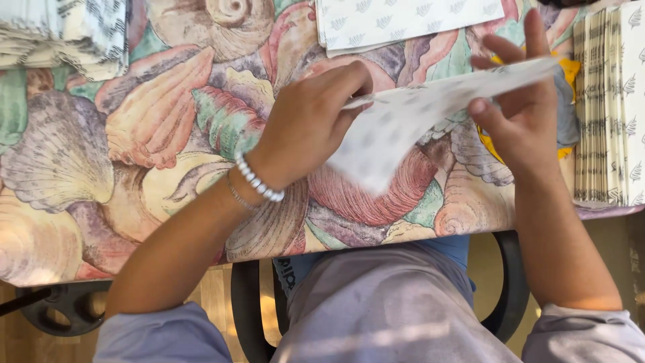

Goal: Folding printed paper sheets into a triangular shape and stacking them on a table.

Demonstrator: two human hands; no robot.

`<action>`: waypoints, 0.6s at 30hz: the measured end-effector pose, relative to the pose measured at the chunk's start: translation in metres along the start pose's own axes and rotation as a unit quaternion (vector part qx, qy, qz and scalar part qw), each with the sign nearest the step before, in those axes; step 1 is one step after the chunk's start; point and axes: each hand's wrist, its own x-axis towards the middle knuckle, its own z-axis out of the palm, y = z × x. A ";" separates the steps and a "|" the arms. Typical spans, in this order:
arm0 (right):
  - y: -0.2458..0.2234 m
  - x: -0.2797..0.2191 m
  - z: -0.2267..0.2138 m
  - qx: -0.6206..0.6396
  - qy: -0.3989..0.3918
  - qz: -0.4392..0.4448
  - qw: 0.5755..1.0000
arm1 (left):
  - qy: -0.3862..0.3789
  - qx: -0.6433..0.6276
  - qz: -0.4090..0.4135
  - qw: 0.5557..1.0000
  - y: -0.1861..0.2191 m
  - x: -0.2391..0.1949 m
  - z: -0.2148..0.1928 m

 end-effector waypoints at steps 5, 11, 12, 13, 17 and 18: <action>-0.014 0.018 0.015 -0.052 -0.057 -0.100 0.992 | 0.108 -0.158 -0.023 0.981 0.010 -0.021 -0.011; -0.009 0.032 0.050 -0.074 -0.057 -0.160 0.983 | 0.147 -0.194 -0.092 0.966 -0.013 -0.040 0.009; -0.006 0.032 0.054 -0.038 -0.058 -0.127 0.989 | 0.148 -0.202 -0.089 0.964 -0.017 -0.040 0.013; -0.007 0.031 0.055 -0.038 -0.058 -0.126 0.990 | 0.147 -0.203 -0.089 0.964 -0.017 -0.041 0.014; -0.015 0.031 0.053 -0.115 0.000 -0.143 0.983 | 0.139 -0.205 -0.084 0.965 -0.017 -0.045 0.025; -0.019 0.032 0.051 -0.094 -0.003 -0.126 0.988 | 0.138 -0.220 -0.085 0.962 -0.017 -0.045 0.030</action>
